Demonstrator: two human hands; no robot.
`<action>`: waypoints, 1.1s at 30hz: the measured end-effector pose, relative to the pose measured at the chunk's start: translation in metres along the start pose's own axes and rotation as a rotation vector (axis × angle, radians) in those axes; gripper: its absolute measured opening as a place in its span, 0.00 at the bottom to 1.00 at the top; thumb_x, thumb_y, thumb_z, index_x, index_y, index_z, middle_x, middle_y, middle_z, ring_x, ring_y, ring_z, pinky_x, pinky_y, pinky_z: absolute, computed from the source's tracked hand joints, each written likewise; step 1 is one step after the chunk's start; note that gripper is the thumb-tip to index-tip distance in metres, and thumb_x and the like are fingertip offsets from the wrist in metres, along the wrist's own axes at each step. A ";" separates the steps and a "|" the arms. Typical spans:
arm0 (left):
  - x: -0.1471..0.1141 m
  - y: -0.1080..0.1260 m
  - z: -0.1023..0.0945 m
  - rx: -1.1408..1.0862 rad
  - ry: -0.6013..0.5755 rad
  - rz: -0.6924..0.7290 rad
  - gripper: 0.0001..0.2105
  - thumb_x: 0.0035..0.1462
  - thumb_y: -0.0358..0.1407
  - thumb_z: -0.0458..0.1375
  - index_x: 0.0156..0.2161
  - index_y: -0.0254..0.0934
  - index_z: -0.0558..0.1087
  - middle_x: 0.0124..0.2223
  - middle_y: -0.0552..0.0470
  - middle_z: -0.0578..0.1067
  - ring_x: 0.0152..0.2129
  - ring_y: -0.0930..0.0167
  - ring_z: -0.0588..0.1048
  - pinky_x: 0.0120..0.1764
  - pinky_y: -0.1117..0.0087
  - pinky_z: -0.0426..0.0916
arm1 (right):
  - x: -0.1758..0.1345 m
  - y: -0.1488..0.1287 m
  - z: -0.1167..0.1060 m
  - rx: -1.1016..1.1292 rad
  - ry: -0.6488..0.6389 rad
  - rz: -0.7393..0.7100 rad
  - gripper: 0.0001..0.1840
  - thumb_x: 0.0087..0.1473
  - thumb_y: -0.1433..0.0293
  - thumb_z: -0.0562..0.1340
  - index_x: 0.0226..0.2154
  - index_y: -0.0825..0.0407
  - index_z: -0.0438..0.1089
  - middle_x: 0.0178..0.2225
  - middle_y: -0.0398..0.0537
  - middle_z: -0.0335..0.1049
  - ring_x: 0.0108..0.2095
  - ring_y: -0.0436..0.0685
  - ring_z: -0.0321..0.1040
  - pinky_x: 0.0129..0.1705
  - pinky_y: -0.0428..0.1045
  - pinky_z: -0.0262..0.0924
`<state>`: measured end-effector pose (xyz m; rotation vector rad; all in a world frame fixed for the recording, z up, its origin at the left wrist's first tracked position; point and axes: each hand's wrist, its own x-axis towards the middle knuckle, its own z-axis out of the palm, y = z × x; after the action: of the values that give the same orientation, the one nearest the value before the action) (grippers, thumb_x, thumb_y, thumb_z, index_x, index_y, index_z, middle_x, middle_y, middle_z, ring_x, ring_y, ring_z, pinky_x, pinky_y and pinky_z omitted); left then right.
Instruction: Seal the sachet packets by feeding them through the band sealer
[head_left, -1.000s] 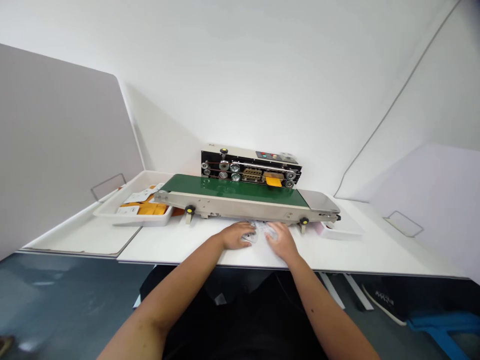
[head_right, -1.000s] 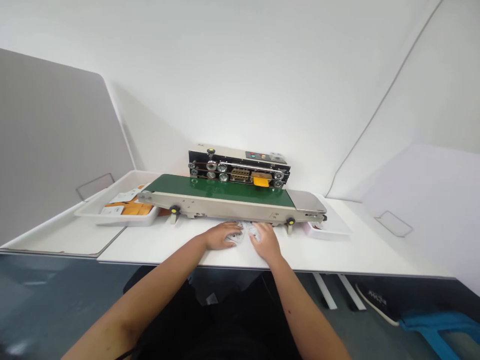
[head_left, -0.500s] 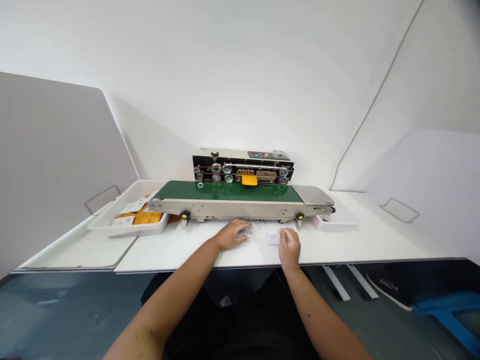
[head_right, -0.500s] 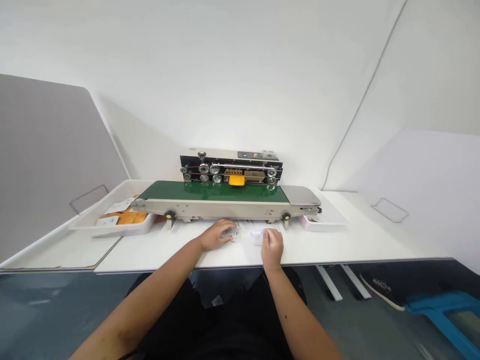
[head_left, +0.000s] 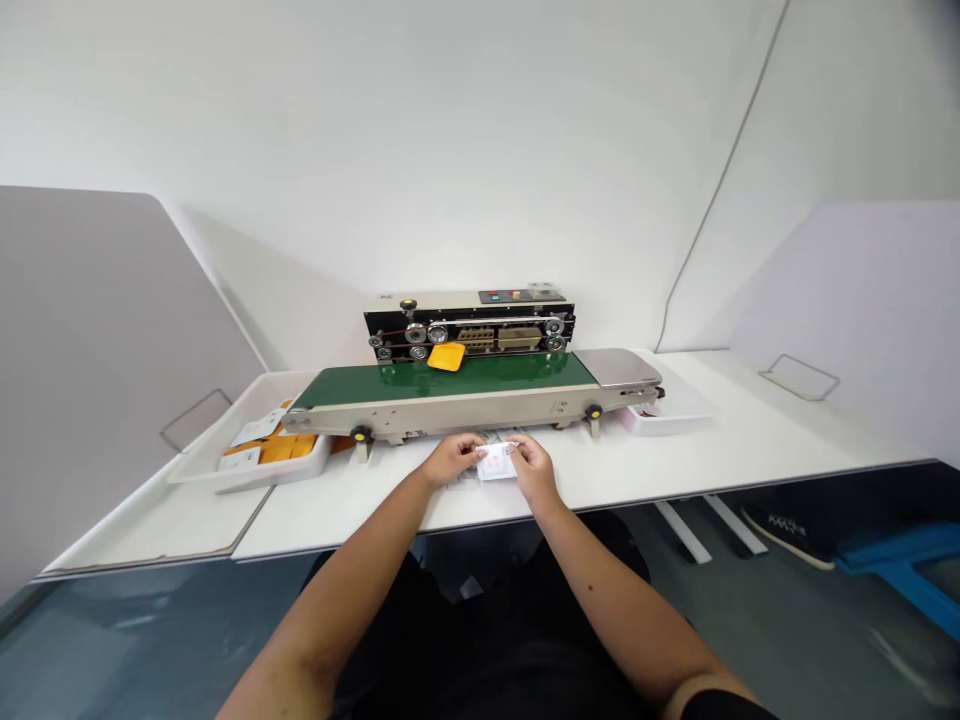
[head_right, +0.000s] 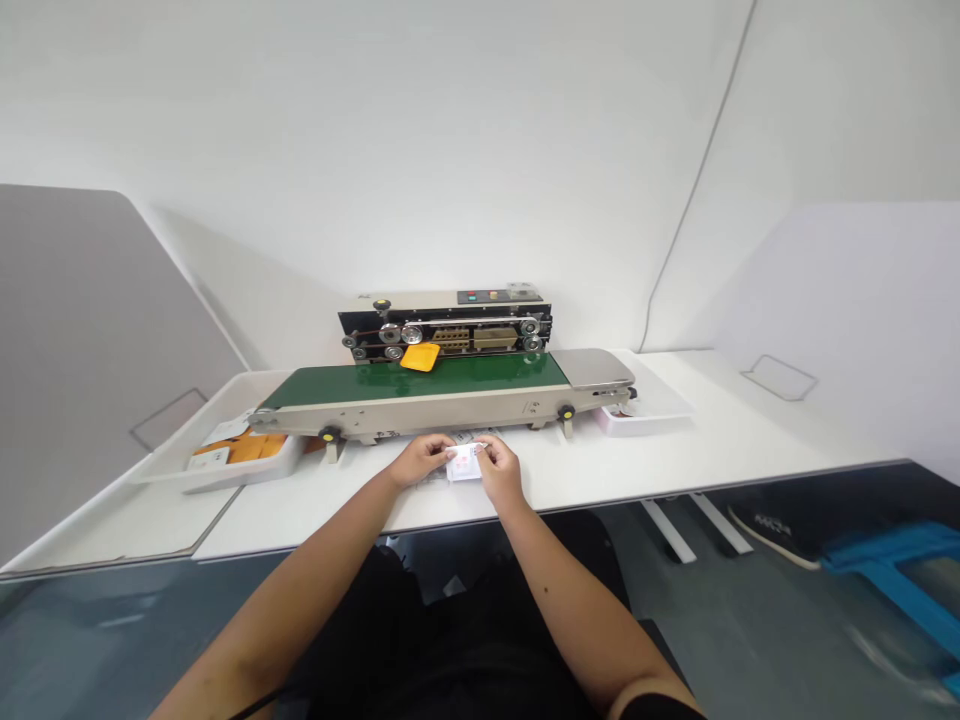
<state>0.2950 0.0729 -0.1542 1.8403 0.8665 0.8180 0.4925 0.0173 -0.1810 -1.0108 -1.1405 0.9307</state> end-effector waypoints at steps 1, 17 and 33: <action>0.001 -0.001 -0.001 -0.022 -0.005 -0.006 0.18 0.55 0.47 0.63 0.39 0.31 0.76 0.33 0.51 0.76 0.28 0.72 0.71 0.32 0.73 0.64 | -0.001 0.000 -0.001 0.028 0.001 0.010 0.18 0.54 0.56 0.63 0.40 0.52 0.73 0.23 0.41 0.69 0.25 0.53 0.66 0.28 0.46 0.62; 0.002 -0.002 -0.003 -0.418 0.050 -0.023 0.21 0.49 0.46 0.70 0.33 0.35 0.65 0.28 0.53 0.77 0.24 0.73 0.76 0.30 0.74 0.68 | -0.001 -0.003 0.000 -0.031 -0.027 -0.098 0.20 0.53 0.59 0.64 0.46 0.51 0.71 0.38 0.49 0.73 0.36 0.55 0.70 0.33 0.47 0.65; -0.003 0.001 -0.002 -0.330 0.003 0.012 0.19 0.52 0.46 0.68 0.38 0.32 0.70 0.41 0.44 0.77 0.33 0.70 0.76 0.38 0.69 0.70 | 0.197 -0.117 -0.115 -0.179 0.548 -0.068 0.14 0.54 0.63 0.61 0.37 0.57 0.72 0.18 0.41 0.66 0.17 0.49 0.62 0.18 0.43 0.55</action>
<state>0.2919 0.0709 -0.1532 1.5554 0.6768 0.9127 0.6482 0.1535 -0.0300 -1.2670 -0.7940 0.4548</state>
